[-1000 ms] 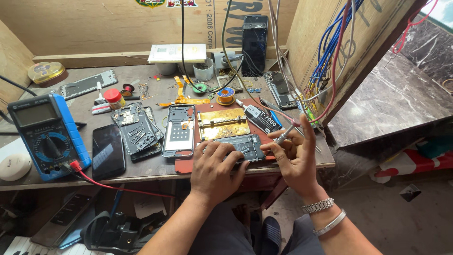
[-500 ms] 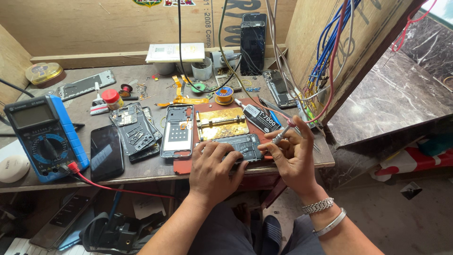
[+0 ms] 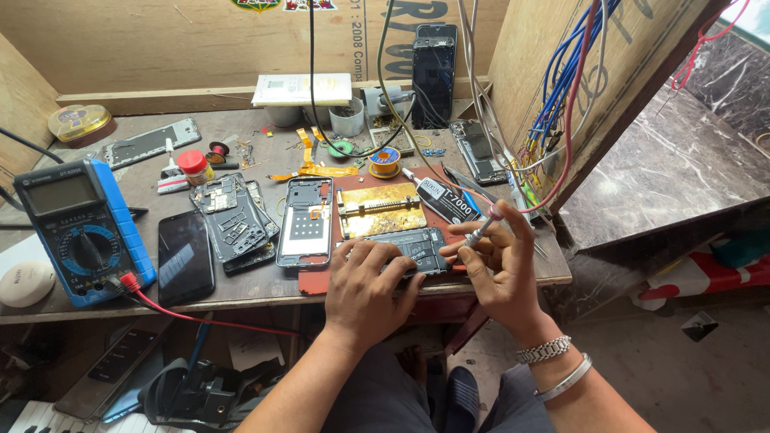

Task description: The person works at a cluttered repair bench on a disassembled smartphone. They handle the phone frame and internal components, use a screwdriver on the device, reposition parts, and lift the phone to view it while continuing to work on its internals.

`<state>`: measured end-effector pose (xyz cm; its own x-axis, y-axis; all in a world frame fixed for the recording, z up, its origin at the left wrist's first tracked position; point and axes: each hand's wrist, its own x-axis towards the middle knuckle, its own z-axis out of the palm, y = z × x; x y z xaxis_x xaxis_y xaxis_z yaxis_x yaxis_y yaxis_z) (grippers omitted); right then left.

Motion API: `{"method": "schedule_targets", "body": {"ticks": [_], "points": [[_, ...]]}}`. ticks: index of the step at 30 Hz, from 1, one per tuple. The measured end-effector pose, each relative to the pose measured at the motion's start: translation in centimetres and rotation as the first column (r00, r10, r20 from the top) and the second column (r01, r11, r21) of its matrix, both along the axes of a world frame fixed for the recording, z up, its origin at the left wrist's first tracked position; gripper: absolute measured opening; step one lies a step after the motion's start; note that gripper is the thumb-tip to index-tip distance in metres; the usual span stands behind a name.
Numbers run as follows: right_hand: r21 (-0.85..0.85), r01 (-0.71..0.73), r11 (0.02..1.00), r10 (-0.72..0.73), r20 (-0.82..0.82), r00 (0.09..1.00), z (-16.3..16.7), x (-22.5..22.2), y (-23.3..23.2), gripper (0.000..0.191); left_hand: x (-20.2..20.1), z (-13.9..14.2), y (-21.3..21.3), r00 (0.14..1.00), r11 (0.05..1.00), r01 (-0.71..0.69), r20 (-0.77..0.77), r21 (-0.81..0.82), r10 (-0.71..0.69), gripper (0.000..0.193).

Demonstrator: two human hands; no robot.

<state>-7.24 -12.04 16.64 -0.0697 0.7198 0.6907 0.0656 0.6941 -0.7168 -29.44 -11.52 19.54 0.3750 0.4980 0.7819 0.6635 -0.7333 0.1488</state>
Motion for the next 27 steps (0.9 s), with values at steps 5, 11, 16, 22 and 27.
{"method": "schedule_targets", "body": {"ticks": [5, 11, 16, 22, 27], "points": [[0.187, 0.040, 0.982, -0.063, 0.119, 0.991, 0.3, -0.1, 0.2, 0.057, 0.0, 0.0, -0.1, 1.000, 1.000, 0.000, 0.001, 0.001, 0.000, 0.015], [0.200, 0.314, 0.928, -0.343, 0.134, 0.930, 1.1, -0.8, 0.5, 0.045, -0.1, 0.1, -0.4, 1.000, 1.000, 0.002, -0.008, -0.002, -0.002, 0.016], [0.040, 0.051, 0.998, -0.054, 0.088, 0.995, 2.5, -1.2, -0.8, 0.033, -0.3, 0.2, -0.4, 1.000, 1.000, -0.004, -0.014, -0.004, 0.004, 0.016], [0.200, 0.113, 0.973, -0.113, -0.013, 0.994, 3.2, -2.2, -0.6, 0.035, -0.5, 0.2, -0.6, 1.000, 1.000, -0.003, -0.007, -0.008, 0.003, 0.015], [0.003, 0.158, 0.987, -0.156, -0.129, 0.979, 2.8, -1.8, -0.8, 0.020, -0.4, 0.3, -0.5, 1.000, 1.000, 0.001, 0.007, 0.001, -0.001, 0.016]]}}
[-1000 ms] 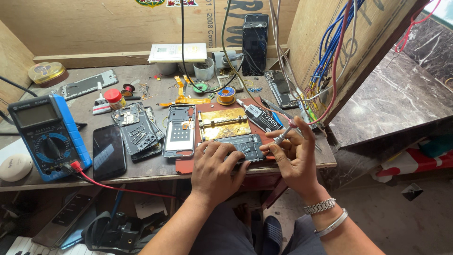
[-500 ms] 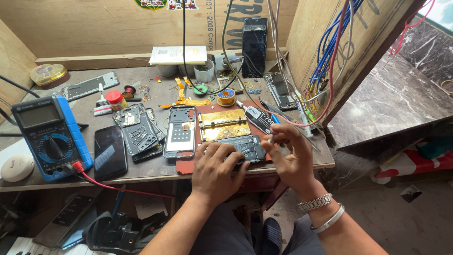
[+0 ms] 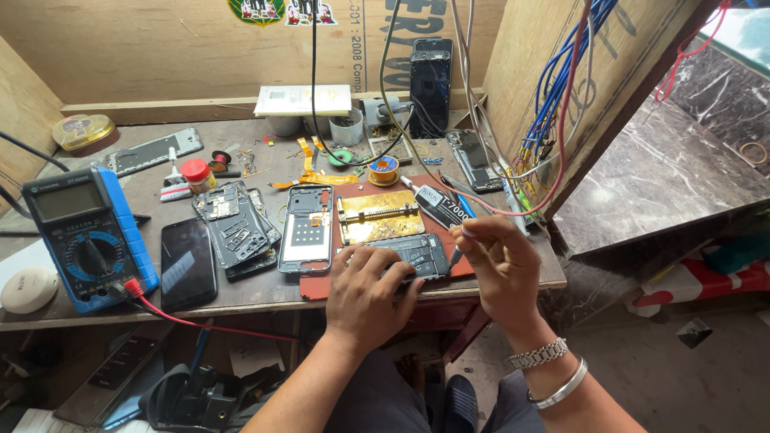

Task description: The person works at a cluttered repair bench on a disassembled smartphone. They handle the phone frame and internal components, use a screwdriver on the device, reposition parts, and lift the phone to view it while continuing to work on its internals.

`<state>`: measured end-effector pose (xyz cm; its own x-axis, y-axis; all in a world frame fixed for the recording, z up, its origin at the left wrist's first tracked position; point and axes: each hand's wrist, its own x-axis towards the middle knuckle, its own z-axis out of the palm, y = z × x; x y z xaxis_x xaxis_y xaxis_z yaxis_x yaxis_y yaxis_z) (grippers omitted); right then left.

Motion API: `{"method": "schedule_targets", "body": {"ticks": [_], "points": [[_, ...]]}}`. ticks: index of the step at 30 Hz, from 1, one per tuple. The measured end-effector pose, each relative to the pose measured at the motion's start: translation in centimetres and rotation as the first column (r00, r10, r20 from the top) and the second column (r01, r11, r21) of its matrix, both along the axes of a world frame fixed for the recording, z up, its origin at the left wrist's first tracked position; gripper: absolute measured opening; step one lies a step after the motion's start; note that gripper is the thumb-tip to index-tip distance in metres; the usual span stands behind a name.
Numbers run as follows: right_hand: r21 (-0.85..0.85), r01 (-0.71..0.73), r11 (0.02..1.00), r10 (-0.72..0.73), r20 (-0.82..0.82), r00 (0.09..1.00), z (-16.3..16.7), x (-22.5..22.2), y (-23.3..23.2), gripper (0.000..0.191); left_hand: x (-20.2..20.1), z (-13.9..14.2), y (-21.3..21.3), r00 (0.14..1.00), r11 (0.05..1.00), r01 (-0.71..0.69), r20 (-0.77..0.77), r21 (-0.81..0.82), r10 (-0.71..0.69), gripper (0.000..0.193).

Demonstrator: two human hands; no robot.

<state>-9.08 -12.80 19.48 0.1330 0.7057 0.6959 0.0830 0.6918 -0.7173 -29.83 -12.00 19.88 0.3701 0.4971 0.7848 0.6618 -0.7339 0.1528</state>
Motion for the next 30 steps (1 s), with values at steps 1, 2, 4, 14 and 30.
{"method": "schedule_targets", "body": {"ticks": [1, 2, 4, 14, 30], "points": [[-0.004, -0.015, 1.000, 0.015, -0.006, 1.000, -0.1, 0.1, -0.1, 0.020, 0.0, 0.0, 0.0, 1.000, 1.000, 0.001, -0.002, -0.005, -0.001, 0.015], [-0.010, -0.031, 0.999, 0.031, -0.013, 0.999, -0.2, 0.1, -0.2, 0.020, -0.1, 0.0, 0.0, 1.000, 1.000, 0.001, -0.004, -0.012, -0.001, 0.015], [0.039, -0.055, 0.998, 0.056, -0.004, 0.998, -0.3, 0.0, -0.4, 0.024, -0.1, 0.0, -0.1, 1.000, 1.000, 0.005, -0.001, -0.007, -0.005, 0.015], [-0.006, -0.019, 1.000, 0.019, -0.019, 1.000, 0.0, -0.4, -0.8, 0.023, 0.1, 0.0, -0.1, 1.000, 1.000, 0.006, 0.002, 0.007, -0.006, 0.016], [0.168, 0.059, 0.984, -0.060, 0.001, 0.998, -1.6, -0.2, -0.7, 0.029, 0.1, 0.0, -0.1, 1.000, 1.000, 0.003, 0.000, -0.004, -0.003, 0.015]]}}
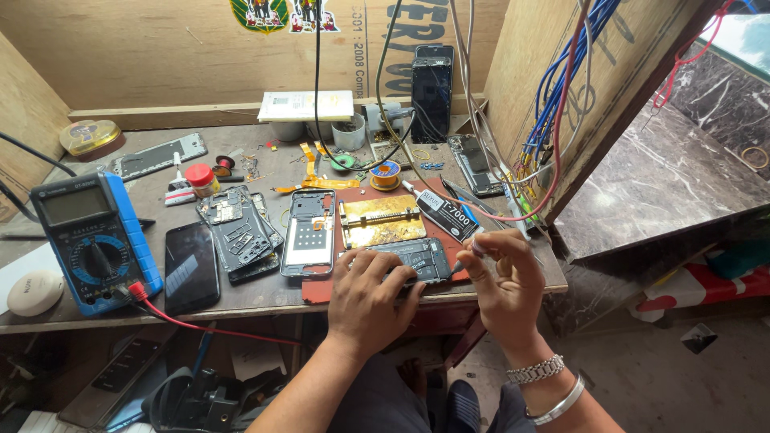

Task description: The person works at a cluttered repair bench on a disassembled smartphone. They handle the phone frame and internal components, use a screwdriver on the device, reposition parts, and lift the phone to view it while continuing to work on its internals.

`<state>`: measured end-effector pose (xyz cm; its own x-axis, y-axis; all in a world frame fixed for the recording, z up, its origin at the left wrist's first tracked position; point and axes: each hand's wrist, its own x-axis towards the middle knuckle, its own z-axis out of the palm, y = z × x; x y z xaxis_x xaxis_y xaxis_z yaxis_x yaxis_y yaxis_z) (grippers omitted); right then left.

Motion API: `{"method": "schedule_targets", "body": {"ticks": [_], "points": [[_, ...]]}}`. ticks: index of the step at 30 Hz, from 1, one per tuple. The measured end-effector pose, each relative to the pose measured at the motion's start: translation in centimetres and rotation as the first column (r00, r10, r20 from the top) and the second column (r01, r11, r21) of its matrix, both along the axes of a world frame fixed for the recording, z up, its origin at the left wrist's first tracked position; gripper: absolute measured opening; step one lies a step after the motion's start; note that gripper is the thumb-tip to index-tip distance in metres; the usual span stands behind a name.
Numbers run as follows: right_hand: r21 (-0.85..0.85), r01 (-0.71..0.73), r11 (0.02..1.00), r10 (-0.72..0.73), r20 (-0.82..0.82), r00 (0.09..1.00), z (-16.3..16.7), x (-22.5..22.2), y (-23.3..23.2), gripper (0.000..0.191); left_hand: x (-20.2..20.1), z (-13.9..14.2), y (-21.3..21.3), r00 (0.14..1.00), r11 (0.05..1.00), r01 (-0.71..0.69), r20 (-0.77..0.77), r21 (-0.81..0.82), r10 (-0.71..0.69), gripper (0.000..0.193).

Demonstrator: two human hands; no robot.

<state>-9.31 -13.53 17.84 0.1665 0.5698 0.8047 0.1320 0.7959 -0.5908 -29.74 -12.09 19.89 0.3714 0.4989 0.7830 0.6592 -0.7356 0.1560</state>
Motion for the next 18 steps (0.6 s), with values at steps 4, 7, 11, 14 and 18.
{"method": "schedule_targets", "body": {"ticks": [4, 7, 11, 14, 18], "points": [[-0.142, -0.026, 0.990, 0.020, -0.046, 0.999, 0.10, 0.14, -0.27, 0.028, 0.08, -0.02, 0.03, 1.000, 1.000, -0.002, 0.001, 0.008, 0.002, 0.016], [-0.093, -0.025, 0.995, 0.022, -0.028, 0.999, 0.20, -0.01, -0.13, 0.032, 0.02, -0.01, 0.02, 1.000, 1.000, -0.001, 0.004, 0.002, 0.001, 0.015], [-0.005, -0.002, 1.000, 0.002, 0.002, 1.000, 0.18, -0.24, -0.09, 0.032, 0.01, -0.01, 0.07, 1.000, 1.000, -0.002, 0.001, -0.004, 0.002, 0.016], [-0.096, -0.048, 0.994, 0.041, -0.072, 0.997, 0.08, -0.19, -0.19, 0.029, -0.02, -0.05, 0.06, 1.000, 1.000, -0.001, -0.004, -0.001, 0.001, 0.016], [-0.063, -0.019, 0.998, 0.017, -0.034, 0.999, -0.08, -0.01, -0.24, 0.039, -0.03, -0.11, 0.06, 1.000, 1.000, -0.007, -0.005, -0.002, 0.007, 0.015]]}}
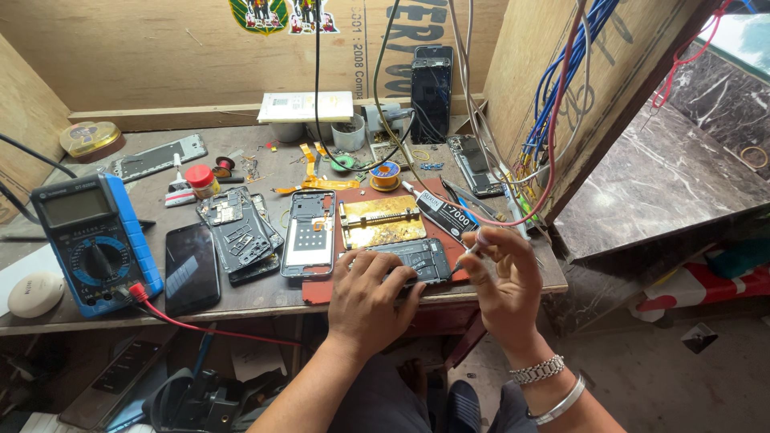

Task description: The person works at a cluttered repair bench on a disassembled smartphone. They handle the phone frame and internal components, use a screwdriver on the device, reposition parts, and lift the phone to view it while continuing to work on its internals.

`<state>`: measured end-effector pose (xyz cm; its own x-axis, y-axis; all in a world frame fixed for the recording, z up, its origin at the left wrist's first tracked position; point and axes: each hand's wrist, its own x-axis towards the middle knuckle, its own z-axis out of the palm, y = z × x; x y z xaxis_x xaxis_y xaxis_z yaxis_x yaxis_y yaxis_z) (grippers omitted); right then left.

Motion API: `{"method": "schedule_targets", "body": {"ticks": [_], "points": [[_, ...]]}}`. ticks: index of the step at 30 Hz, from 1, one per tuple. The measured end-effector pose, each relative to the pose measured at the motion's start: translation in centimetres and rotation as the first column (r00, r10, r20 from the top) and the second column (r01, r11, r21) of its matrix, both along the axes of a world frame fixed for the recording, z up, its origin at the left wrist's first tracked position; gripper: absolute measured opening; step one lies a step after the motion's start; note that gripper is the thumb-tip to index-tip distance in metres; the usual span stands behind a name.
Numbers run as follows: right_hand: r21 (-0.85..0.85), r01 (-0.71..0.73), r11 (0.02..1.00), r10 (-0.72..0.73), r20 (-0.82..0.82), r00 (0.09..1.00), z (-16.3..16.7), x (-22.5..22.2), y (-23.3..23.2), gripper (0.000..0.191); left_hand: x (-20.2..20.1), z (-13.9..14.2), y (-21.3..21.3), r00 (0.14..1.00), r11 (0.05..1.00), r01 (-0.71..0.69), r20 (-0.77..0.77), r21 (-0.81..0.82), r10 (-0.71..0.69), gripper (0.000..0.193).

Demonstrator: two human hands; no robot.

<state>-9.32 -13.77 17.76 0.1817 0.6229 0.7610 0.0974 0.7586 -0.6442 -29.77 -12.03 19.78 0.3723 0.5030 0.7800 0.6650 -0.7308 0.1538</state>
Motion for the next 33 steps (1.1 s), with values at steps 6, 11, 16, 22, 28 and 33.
{"method": "schedule_targets", "body": {"ticks": [6, 11, 16, 22, 28, 33], "points": [[-0.029, -0.023, 0.999, 0.024, 0.019, 1.000, 0.0, 0.2, -0.3, 0.028, 0.0, 0.0, -0.1, 1.000, 1.000, 0.005, 0.006, -0.005, -0.005, 0.015], [0.014, 0.048, 0.999, -0.049, 0.085, 0.995, 0.2, 0.2, -0.2, 0.037, 0.0, 0.0, -0.1, 1.000, 1.000, 0.007, 0.010, -0.006, -0.007, 0.015], [-0.011, -0.024, 1.000, 0.025, 0.066, 0.997, 0.2, 0.2, -0.5, 0.035, 0.0, 0.1, -0.1, 1.000, 1.000, 0.005, 0.006, 0.008, -0.005, 0.016], [0.087, 0.194, 0.977, -0.211, 0.276, 0.938, 0.2, 0.4, 0.1, 0.070, 0.0, 0.0, -0.2, 1.000, 1.000, -0.001, 0.001, 0.000, 0.001, 0.015], [-0.066, 0.017, 0.998, 0.002, 0.288, 0.957, 0.0, 1.1, -0.3, 0.073, 0.0, 0.0, 0.0, 1.000, 1.000, 0.004, -0.002, 0.002, -0.004, 0.016], [-0.024, -0.013, 1.000, 0.019, 0.306, 0.952, 0.2, 1.3, -0.5, 0.073, 0.0, 0.0, 0.0, 1.000, 1.000, 0.004, -0.001, 0.003, -0.004, 0.016]]}}
